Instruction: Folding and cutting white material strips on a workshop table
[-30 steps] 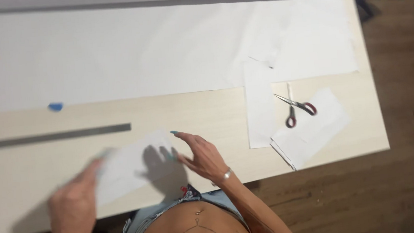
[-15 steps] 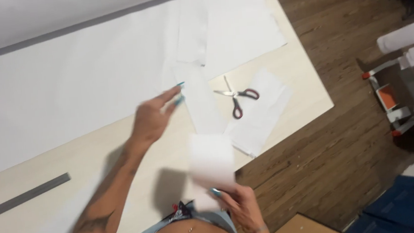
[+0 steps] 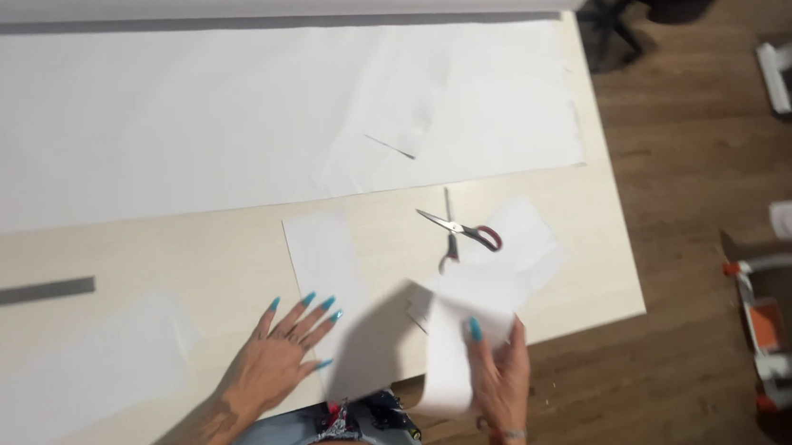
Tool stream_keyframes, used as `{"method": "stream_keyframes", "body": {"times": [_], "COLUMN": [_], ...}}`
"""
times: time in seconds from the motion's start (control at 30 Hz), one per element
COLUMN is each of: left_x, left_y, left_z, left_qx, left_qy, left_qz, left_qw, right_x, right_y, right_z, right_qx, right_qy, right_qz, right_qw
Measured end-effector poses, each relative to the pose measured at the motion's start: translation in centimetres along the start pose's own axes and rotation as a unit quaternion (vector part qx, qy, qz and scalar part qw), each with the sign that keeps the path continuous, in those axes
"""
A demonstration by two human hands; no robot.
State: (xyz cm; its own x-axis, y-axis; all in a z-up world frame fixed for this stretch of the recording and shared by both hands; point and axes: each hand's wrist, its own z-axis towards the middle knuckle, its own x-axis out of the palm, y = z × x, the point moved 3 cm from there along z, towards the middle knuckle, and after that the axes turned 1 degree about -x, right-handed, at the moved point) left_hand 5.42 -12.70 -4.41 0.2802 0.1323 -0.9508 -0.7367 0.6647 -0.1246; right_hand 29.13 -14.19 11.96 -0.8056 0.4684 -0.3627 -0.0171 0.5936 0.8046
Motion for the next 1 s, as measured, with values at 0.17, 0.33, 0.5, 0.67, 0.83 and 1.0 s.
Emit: {"method": "stream_keyframes", "body": {"times": [0.17,0.33,0.5,0.67,0.83,1.0], "left_x": [-3.0,-6.0,-6.1,-5.2,-3.4,-1.8], "left_y": [0.1,4.5,7.2,7.0,4.9,3.3], "left_z": [-2.1,-1.2,2.6,7.4,7.6,4.2], "left_qx": [-0.093,-0.357,-0.255,-0.153,-0.084,-0.109], "left_qy": [0.091,0.010,-0.042,0.063,0.256,0.207], "left_qz": [-0.014,-0.146,-0.138,-0.138,-0.051,-0.044], "left_qw": [0.991,0.922,0.956,0.976,0.962,0.971], "right_x": [6.1,10.9,6.4,2.8,7.2,10.3], "right_y": [0.4,-2.4,-6.7,-21.6,-28.0,-24.6], "right_z": [1.2,1.6,-0.3,-2.3,-6.3,-4.3], "right_qx": [-0.193,-0.176,-0.107,0.078,0.254,0.194], "right_qy": [0.220,0.240,0.031,-0.165,-0.092,-0.068], "right_qz": [-0.023,-0.333,-0.200,-0.051,0.225,0.147], "right_qw": [0.956,0.895,0.973,0.982,0.936,0.967]}}
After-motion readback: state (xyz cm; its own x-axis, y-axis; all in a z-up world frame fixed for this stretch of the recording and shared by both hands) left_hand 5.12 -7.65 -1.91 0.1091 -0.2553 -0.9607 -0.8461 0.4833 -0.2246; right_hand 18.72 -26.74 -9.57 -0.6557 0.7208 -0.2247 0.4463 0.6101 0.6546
